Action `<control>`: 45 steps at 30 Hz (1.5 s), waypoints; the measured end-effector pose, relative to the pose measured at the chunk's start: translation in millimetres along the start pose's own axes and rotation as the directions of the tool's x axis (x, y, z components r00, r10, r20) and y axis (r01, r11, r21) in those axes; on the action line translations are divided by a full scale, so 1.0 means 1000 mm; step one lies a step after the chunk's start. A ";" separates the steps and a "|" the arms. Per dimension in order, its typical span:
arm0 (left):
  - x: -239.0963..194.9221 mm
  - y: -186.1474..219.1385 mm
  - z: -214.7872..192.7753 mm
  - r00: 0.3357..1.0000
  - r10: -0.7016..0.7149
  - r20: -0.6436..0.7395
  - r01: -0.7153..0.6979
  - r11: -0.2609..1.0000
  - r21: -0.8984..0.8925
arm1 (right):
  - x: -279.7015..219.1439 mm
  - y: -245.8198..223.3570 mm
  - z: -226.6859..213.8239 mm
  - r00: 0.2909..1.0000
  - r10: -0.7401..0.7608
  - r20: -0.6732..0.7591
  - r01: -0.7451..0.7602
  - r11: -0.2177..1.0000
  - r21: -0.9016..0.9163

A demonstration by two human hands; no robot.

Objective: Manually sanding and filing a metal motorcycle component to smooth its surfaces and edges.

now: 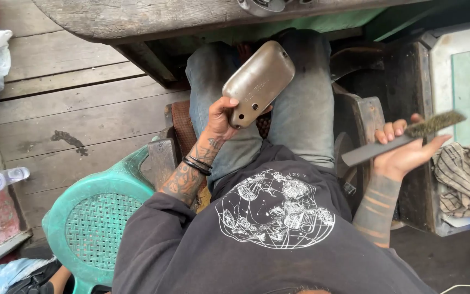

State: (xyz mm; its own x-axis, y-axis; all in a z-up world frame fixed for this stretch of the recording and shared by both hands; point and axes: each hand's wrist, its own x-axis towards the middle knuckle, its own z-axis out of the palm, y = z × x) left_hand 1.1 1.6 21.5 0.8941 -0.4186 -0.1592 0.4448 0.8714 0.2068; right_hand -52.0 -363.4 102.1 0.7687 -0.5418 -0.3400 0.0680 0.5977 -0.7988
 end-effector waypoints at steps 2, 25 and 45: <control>-0.001 0.006 0.010 1.000 0.008 0.022 -0.008 0.999 -0.031 | 0.003 -0.002 -0.031 0.995 -0.041 -0.095 0.041 0.999 0.001; -0.011 0.036 -0.011 0.999 0.020 0.030 -0.016 0.991 -0.132 | 0.003 0.049 -0.149 0.697 -0.693 0.185 0.566 0.374 -0.734; -0.006 0.039 0.001 1.000 -0.008 -0.020 0.004 0.980 -0.198 | -0.007 0.034 -0.121 0.741 -0.670 0.035 0.415 0.417 -0.809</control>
State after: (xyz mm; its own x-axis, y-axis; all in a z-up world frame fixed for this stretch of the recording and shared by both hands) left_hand 13.2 38.2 31.4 0.8891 -0.4205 -0.1806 0.4294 0.9031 0.0110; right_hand -132.1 -410.7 17.7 0.5468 -0.7813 0.3009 -0.1666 -0.4537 -0.8754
